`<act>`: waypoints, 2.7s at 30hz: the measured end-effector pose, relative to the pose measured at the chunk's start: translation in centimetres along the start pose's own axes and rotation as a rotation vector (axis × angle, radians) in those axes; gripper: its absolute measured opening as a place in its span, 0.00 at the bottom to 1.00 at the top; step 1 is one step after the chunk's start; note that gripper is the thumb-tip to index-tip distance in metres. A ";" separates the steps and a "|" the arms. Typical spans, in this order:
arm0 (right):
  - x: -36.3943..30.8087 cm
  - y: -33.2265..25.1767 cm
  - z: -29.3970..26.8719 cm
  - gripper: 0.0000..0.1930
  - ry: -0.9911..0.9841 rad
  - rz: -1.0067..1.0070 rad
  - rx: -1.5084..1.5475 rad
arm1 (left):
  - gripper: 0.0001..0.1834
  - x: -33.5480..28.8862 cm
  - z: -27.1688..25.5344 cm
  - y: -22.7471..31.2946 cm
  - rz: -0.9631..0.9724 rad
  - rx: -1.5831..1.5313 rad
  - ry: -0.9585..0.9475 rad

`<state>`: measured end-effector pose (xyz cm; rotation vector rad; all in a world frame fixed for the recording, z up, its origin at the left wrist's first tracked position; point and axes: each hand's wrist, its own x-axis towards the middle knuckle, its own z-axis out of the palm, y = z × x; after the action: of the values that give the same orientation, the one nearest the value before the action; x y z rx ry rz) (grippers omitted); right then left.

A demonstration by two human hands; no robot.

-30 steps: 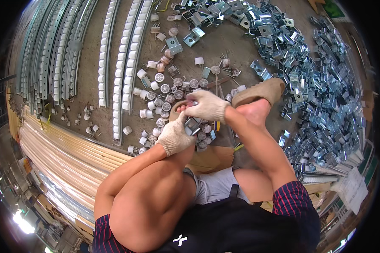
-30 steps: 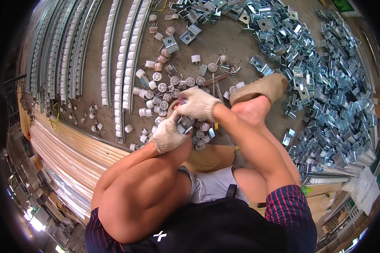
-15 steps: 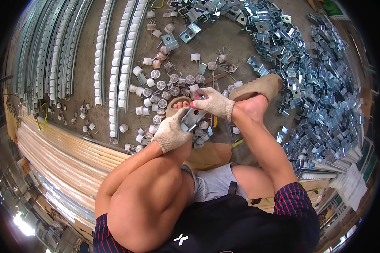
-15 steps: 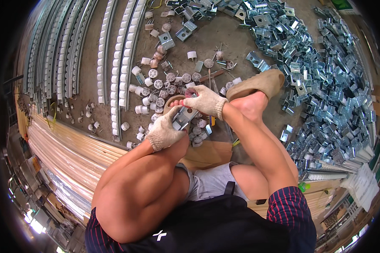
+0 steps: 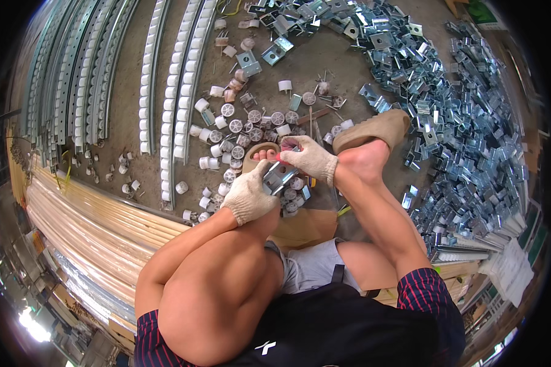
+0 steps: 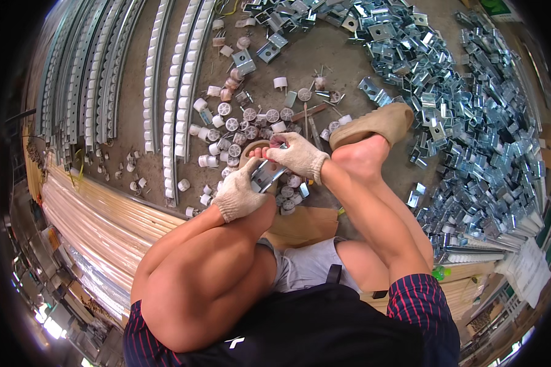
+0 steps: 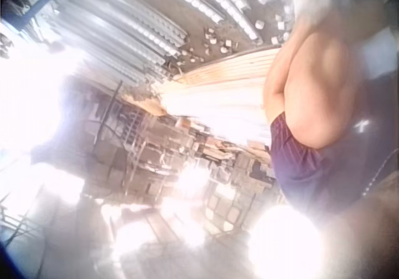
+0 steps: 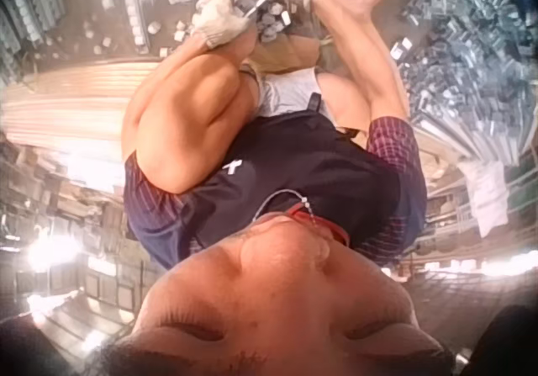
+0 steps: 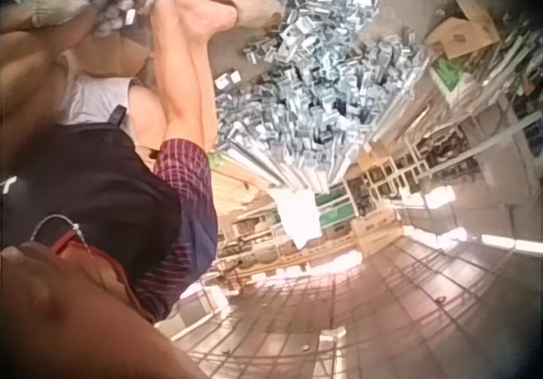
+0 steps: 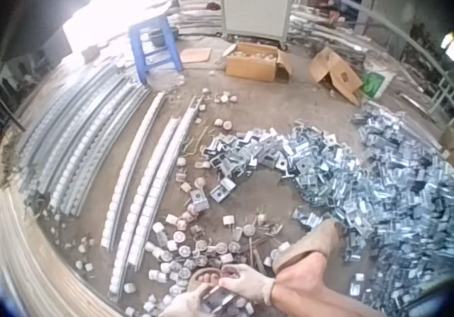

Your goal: The person assembles metal brackets by placing square components onto U-shaped brackets and securing them with a screwdriver.

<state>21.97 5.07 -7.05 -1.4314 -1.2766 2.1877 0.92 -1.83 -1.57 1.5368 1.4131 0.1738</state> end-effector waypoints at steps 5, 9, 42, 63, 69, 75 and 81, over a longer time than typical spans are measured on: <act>-0.3 -1.0 -2.1 0.17 0.534 -0.030 -0.585 | 0.40 0.9 -2.8 0.5 -0.242 -0.071 -0.012; 0.0 1.4 -4.8 0.19 0.525 0.248 -1.339 | 0.43 2.3 -3.5 -0.9 -0.269 0.045 0.009; -7.1 -1.9 -4.4 0.20 0.383 -0.362 -0.606 | 0.34 0.9 -4.4 1.1 -0.215 0.048 0.077; -6.2 -2.0 -4.1 0.19 0.480 -0.357 -0.594 | 0.42 0.9 -4.0 1.9 -0.242 -0.009 0.042; -7.2 -0.6 0.1 0.19 0.309 -0.370 -0.578 | 0.41 1.0 -3.9 2.1 -0.276 0.020 0.056; -6.0 -1.5 -0.6 0.19 0.596 -0.205 -0.282 | 0.43 0.8 -3.5 0.1 -0.160 0.051 0.149; -4.1 -0.5 2.3 0.20 0.504 -0.262 -0.450 | 0.44 0.4 -3.8 -2.2 -0.170 0.093 0.115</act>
<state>21.98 1.71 -3.76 -1.7034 -1.6909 1.3028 -2.98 0.20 -1.46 1.4923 1.6554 0.0951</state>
